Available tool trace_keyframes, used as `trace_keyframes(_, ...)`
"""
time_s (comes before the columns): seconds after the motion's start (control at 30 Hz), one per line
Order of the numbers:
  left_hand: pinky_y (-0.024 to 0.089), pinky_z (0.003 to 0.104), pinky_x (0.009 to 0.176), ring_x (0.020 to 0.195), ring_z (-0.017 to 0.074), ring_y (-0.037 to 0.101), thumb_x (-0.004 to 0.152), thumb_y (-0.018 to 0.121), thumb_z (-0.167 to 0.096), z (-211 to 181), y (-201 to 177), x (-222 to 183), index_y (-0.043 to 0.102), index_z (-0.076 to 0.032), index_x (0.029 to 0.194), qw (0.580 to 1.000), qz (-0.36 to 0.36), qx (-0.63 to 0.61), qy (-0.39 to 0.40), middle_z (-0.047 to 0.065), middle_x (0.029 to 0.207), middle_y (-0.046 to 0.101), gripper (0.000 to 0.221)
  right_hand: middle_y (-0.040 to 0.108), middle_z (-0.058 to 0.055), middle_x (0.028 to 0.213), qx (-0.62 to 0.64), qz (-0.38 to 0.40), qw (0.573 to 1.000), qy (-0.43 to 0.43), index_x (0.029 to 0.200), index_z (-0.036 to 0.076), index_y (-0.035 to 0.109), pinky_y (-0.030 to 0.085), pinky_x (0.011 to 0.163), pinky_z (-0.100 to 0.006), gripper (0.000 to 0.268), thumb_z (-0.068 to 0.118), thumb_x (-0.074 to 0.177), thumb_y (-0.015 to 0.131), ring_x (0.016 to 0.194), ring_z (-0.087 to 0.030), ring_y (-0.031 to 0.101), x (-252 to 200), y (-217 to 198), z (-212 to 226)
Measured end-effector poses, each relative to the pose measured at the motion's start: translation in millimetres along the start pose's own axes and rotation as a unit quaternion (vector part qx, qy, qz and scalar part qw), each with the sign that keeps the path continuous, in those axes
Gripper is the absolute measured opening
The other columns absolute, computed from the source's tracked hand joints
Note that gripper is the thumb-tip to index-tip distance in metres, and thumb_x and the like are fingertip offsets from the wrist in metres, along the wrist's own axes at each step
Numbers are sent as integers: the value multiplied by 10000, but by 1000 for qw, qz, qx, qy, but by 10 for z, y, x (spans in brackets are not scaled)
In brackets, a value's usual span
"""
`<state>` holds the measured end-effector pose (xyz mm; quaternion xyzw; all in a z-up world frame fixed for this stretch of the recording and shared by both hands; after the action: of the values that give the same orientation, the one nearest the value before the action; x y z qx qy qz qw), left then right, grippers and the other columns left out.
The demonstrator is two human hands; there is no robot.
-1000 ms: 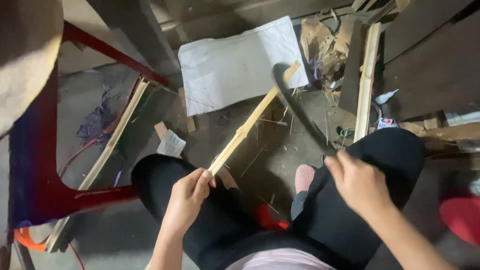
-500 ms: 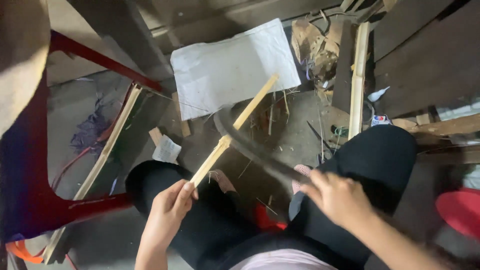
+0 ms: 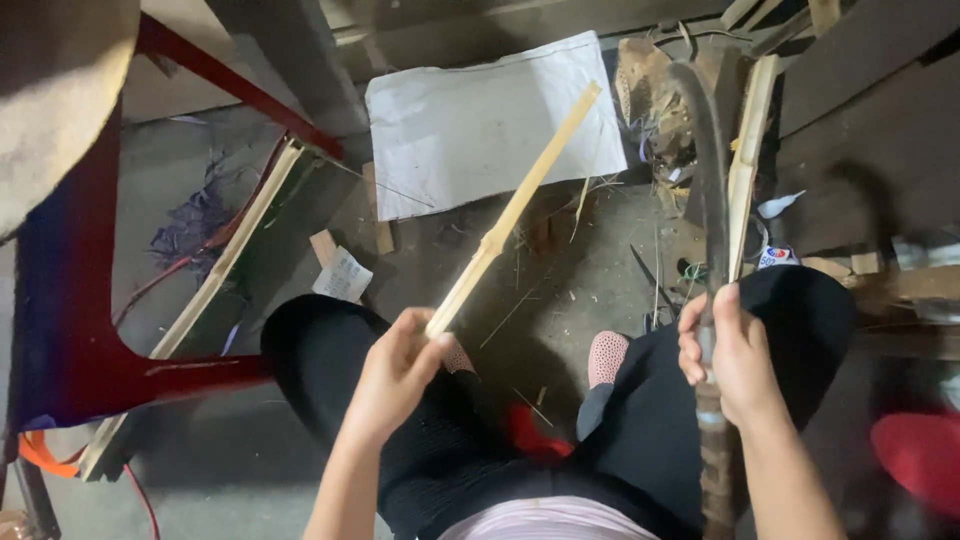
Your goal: Shaving thin strips of wood using a large curved blade to prepare them for crafting.
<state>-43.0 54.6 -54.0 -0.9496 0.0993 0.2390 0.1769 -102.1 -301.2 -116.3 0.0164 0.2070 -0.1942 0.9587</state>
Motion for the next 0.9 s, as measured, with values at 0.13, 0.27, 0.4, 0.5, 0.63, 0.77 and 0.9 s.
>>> trace_keyframes(0.13,506,297,513,521,154,685,900,723,-111,-84,164,74,579,-130,1135,977,-67,161,125,34,696,754,276,521,-54,562,70,86,994,13,895,54,579,378,367,-277,556,526,1114,382,401,-137,458,-107,-29,-175)
trace_keyframes(0.27,460,300,441,453,135,595,860,731,-22,-171,259,55,638,-88,1121,936,-160,222,222,66,724,721,286,580,-98,589,-19,104,994,-3,764,13,590,481,469,-312,432,247,1097,447,459,-184,540,-292,95,-145)
trace_keyframes(0.4,459,308,487,485,165,577,856,725,7,-154,271,77,618,-91,1157,881,-241,301,275,39,757,699,334,567,-50,545,-144,138,979,-51,706,38,613,428,444,-292,404,255,1023,490,438,-153,491,-473,295,-137)
trace_keyframes(0.5,483,338,512,531,208,619,852,682,37,-87,234,137,626,-66,1166,872,-256,314,273,71,824,723,336,631,-17,547,-229,128,962,-72,809,69,712,406,459,-276,301,280,960,561,438,-136,516,-578,452,-44)
trace_keyframes(0.63,522,308,529,544,180,687,987,550,-66,23,220,219,654,-47,1139,935,-188,244,176,-4,696,746,185,736,-43,648,-382,144,905,-123,958,104,707,527,549,-348,255,342,906,634,518,-226,681,-668,572,-101)
trace_keyframes(0.77,512,303,554,530,165,643,973,509,-35,-3,225,216,704,-111,1120,965,-145,176,131,2,662,717,256,773,-78,719,-382,171,896,-148,1036,90,709,549,487,-337,290,326,868,698,491,-220,701,-680,636,-159)
trace_keyframes(0.9,487,299,529,519,147,558,1000,516,-79,89,242,242,719,-26,1051,991,-89,91,46,48,625,647,215,707,-43,662,-437,166,850,-242,964,84,679,503,414,-307,313,377,871,740,421,-186,633,-695,678,-165)
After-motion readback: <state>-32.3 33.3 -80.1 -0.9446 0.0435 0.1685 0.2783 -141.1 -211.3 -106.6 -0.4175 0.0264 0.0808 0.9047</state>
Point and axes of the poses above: each hand's wrist, its own x-axis towards the middle knuckle, its own y-axis out of the palm, z = x × y, the point moved 2 cm from there along x, towards the middle knuckle
